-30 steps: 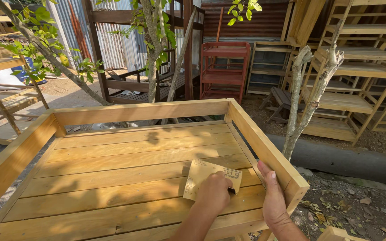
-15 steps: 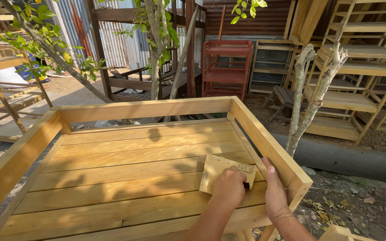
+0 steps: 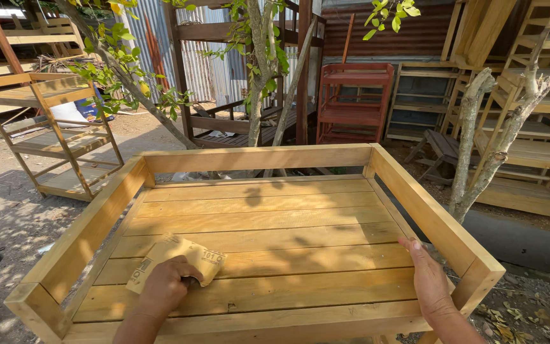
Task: The person sands the surface and edges of a wooden shelf unit using a sanding block. They move the block back and forth across the top planks and along the frame edges to smooth the wood.
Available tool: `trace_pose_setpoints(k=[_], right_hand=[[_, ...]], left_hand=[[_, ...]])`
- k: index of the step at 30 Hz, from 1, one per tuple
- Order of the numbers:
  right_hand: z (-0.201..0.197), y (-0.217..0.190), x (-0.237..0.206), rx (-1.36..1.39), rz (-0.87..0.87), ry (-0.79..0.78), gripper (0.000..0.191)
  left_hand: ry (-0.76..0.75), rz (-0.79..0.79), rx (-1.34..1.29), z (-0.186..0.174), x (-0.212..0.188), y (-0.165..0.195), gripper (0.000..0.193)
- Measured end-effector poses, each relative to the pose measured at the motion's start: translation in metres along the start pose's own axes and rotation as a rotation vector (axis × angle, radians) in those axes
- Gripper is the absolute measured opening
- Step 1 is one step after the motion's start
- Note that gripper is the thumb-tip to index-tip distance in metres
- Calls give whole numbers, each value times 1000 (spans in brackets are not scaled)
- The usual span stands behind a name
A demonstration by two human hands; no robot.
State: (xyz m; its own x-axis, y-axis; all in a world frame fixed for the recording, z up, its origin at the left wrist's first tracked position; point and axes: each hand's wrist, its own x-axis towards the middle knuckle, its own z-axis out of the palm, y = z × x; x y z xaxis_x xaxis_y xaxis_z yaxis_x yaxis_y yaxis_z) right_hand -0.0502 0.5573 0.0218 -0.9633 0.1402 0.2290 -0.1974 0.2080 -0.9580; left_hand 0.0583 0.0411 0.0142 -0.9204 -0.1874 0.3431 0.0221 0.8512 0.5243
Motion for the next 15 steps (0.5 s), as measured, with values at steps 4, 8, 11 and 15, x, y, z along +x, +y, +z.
trace_pose_setpoints(k=[4,8,11,15], right_hand=[[49,-21,-17,-20,123,-74,66],[92,-27,-31,-250,-7,-195,66],[96,-21,-30,-289,-39,-191,63],[91,-11,-25,-218,-68,-171,59]], left_hand=[[-101,175,-45,81,11,98,29],[-43,216,-230,118,14,147,24],[-65,126,-200,80,10,103,19],[-112,-71,-33,-26,-10,-13,16]])
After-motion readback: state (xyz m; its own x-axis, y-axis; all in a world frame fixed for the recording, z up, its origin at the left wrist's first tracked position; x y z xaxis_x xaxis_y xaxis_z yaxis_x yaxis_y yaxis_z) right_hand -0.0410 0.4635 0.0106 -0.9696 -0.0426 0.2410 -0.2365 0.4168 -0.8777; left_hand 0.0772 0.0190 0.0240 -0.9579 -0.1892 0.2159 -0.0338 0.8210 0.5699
